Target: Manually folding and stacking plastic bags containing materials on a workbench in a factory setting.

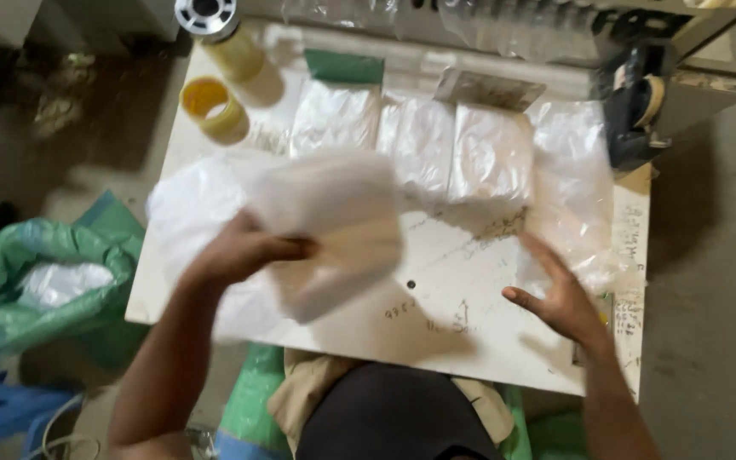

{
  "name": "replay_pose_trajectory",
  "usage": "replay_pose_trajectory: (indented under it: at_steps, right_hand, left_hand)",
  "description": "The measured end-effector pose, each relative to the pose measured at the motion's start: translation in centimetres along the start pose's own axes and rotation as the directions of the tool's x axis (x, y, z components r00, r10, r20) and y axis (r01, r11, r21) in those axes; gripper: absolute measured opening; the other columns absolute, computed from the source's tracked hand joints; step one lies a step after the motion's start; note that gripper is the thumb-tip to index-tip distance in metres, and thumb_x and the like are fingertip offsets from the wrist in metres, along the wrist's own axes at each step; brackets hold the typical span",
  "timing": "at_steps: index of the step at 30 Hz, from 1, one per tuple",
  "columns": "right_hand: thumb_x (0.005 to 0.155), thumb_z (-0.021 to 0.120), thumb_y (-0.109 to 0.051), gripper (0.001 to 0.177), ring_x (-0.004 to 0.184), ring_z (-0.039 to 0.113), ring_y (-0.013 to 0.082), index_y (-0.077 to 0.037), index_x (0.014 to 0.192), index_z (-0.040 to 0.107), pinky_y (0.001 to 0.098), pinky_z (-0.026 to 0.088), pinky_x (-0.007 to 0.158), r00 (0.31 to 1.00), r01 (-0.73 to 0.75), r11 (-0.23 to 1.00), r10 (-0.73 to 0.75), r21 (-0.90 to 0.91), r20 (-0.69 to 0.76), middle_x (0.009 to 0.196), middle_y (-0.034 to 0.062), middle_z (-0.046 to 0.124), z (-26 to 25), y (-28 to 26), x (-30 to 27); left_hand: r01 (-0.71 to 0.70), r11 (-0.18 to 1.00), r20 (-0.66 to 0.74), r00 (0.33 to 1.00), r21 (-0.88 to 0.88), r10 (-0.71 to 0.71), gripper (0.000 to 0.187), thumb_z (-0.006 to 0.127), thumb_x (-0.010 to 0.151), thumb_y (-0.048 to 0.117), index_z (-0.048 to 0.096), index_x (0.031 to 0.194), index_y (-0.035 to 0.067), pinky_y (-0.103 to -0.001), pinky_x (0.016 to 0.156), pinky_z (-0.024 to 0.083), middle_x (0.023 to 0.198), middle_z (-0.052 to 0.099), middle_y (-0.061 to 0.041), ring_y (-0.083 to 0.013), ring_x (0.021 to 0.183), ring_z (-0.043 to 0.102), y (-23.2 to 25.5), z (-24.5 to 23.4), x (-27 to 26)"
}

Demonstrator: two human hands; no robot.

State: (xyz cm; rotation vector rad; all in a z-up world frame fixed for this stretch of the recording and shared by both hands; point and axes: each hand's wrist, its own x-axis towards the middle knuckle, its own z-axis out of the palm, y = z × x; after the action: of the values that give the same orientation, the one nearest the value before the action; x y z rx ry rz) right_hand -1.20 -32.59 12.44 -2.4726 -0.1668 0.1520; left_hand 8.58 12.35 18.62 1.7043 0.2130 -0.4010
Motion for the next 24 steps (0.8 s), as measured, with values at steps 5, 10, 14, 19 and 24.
replay_pose_trajectory:
  at_steps: [5,10,14,19,24]
  right_hand:
    - [0.075,0.042,-0.092,0.120,0.129,0.058,0.0410,0.004,0.146,0.046,0.0604,0.043,0.108,0.919,-0.364,-0.094,-0.196,0.927,0.342,0.145,0.0293,0.055,10.5,-4.1,1.6]
    - [0.086,0.049,-0.069,0.088,0.119,0.061,0.0430,-0.005,0.146,0.052,0.0657,0.043,0.107,0.852,-0.434,-0.206,0.221,0.877,0.474,0.137,0.0220,0.061,10.5,-3.4,0.8]
    - [0.089,0.080,-0.018,0.051,0.101,0.073,0.0364,0.002,0.130,0.058,0.0591,0.056,0.089,0.751,-0.519,-0.033,0.458,0.854,0.475,0.113,0.0195,0.073,10.6,-4.8,3.2]
    - [0.070,0.093,-0.001,0.053,0.105,0.069,0.0217,0.001,0.117,0.068,0.0452,0.060,0.085,0.960,-0.052,0.627,0.246,0.777,-0.134,0.107,0.0153,0.073,5.0,-6.3,4.0]
    - [0.076,0.088,-0.021,0.044,0.133,0.056,0.0430,0.000,0.113,0.074,0.0592,0.026,0.122,0.860,0.425,0.485,-0.480,0.764,-0.174,0.127,0.0252,0.068,9.3,-2.9,2.3]
  left_hand:
    - [0.230,0.965,0.395,0.904,-0.128,-0.163,0.049,0.092,0.056,0.004,0.066,0.095,-0.011,-0.036,0.037,0.043,0.070,0.066,-0.018,-0.0221,0.047,0.058,-10.9,9.6,7.0]
    - [0.577,0.650,0.486,0.804,-0.495,-0.344,0.050,0.087,0.079,0.039,0.067,0.109,0.004,-0.036,0.072,0.056,0.093,0.074,-0.014,-0.0230,0.076,0.072,-10.1,11.6,1.8]
    - [0.440,0.823,0.342,0.883,-0.359,-0.322,0.052,0.095,0.071,0.027,0.067,0.100,-0.005,-0.035,0.078,0.052,0.081,0.069,-0.010,-0.0239,0.075,0.070,-6.8,12.7,-0.4]
    - [-0.527,0.829,0.105,0.828,-0.188,0.550,0.029,0.093,0.076,0.020,0.075,0.096,0.008,-0.034,0.083,0.057,0.089,0.078,-0.008,-0.0208,0.084,0.076,-4.0,12.5,-0.9]
    - [-0.929,0.368,0.257,0.364,0.036,0.895,0.004,0.082,0.085,0.013,0.077,0.086,0.014,-0.047,0.090,0.051,0.115,0.077,-0.010,-0.0380,0.103,0.070,-9.0,11.5,-0.3]
